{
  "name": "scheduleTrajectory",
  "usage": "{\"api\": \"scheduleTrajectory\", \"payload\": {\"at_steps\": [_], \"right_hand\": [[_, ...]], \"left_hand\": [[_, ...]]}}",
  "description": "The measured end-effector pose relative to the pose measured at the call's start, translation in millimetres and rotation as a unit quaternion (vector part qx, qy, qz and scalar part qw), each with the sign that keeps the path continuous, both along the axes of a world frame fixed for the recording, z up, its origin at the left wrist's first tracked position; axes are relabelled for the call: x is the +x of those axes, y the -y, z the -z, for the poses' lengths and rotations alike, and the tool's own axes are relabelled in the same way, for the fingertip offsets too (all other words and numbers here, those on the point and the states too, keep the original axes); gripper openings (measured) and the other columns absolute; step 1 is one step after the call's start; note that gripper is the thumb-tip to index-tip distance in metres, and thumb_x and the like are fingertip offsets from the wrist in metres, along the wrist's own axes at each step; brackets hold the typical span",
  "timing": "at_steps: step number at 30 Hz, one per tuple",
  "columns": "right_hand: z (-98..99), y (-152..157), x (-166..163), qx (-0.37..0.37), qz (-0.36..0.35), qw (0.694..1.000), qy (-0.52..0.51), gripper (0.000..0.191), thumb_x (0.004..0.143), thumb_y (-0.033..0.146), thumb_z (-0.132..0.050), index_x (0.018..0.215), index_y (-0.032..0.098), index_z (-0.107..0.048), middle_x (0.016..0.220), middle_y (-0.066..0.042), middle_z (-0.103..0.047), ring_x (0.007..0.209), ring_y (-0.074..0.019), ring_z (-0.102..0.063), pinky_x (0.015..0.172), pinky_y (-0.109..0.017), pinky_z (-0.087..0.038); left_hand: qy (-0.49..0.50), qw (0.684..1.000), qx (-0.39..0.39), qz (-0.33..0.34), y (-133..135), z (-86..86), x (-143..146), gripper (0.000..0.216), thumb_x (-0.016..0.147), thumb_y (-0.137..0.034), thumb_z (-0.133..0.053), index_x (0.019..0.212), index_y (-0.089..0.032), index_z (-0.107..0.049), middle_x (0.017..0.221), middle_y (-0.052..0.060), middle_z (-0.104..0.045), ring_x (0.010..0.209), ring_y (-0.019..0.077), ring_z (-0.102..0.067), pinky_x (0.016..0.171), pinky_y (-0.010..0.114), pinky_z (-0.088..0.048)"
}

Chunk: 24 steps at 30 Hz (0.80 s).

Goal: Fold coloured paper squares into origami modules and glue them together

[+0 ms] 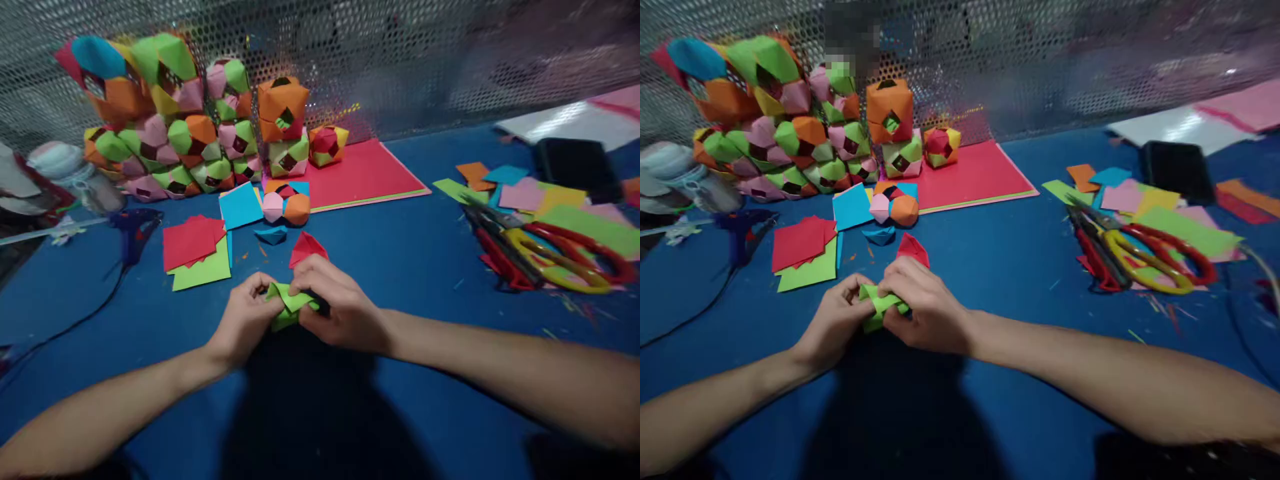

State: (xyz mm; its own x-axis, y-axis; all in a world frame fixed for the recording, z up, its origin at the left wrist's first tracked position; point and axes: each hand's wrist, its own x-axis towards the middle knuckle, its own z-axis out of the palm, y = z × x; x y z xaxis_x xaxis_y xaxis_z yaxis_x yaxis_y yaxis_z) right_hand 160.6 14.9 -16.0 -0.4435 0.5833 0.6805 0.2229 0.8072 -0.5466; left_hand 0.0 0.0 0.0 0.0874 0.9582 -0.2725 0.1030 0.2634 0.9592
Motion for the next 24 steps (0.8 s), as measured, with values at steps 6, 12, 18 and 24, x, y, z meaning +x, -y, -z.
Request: {"api": "scheduleTrajectory", "payload": {"at_steps": [6,12,18,24], "right_hand": [[-2.5,-1.8,0.8,-0.072,0.008,0.997,-0.03,0.006,0.086,0.016,-0.049,0.086,0.016,-0.055,0.084,-0.006,-0.054,0.08,-0.0146,-0.053,0.073,-0.029,-0.046],[0.6,-3.5,-2.9,-0.195,0.071,0.978,-0.017,0.007,0.082,0.014,-0.055,0.086,0.017,-0.058,0.08,-0.001,-0.06,0.071,-0.011,-0.054,0.066,-0.023,-0.044],[-1.4,-3.5,-3.7,-0.235,0.076,0.969,-0.03,0.006,0.08,0.012,-0.054,0.081,0.017,-0.057,0.075,0.0,-0.058,0.068,-0.0095,-0.052,0.063,-0.02,-0.043],[-1.7,-2.9,-3.6,-0.237,0.084,0.968,-0.024,0.006,0.08,0.012,-0.053,0.08,0.017,-0.056,0.075,0.001,-0.058,0.067,-0.0096,-0.052,0.063,-0.021,-0.042]], "left_hand": [[0.017,1.0,0.006,-0.009,-0.8,-1.6,0.6,0.017,0.063,-0.017,-0.063,0.07,-0.016,-0.048,0.058,-0.008,-0.044,0.053,0.0048,-0.038,0.05,0.016,-0.03],[0.003,1.0,0.007,-0.017,-0.7,-2.9,2.4,0.015,0.065,-0.018,-0.061,0.071,-0.016,-0.048,0.056,-0.008,-0.046,0.05,0.0039,-0.039,0.048,0.015,-0.031],[-0.013,1.0,0.004,-0.021,-0.6,-5.8,4.5,0.012,0.063,-0.015,-0.059,0.071,-0.016,-0.05,0.054,-0.008,-0.048,0.048,0.0036,-0.04,0.045,0.014,-0.029],[0.018,1.0,-0.009,-0.011,0.8,-8.9,5.7,0.015,0.062,-0.015,-0.06,0.072,-0.016,-0.049,0.055,-0.007,-0.05,0.049,0.0044,-0.042,0.046,0.014,-0.032]]}}
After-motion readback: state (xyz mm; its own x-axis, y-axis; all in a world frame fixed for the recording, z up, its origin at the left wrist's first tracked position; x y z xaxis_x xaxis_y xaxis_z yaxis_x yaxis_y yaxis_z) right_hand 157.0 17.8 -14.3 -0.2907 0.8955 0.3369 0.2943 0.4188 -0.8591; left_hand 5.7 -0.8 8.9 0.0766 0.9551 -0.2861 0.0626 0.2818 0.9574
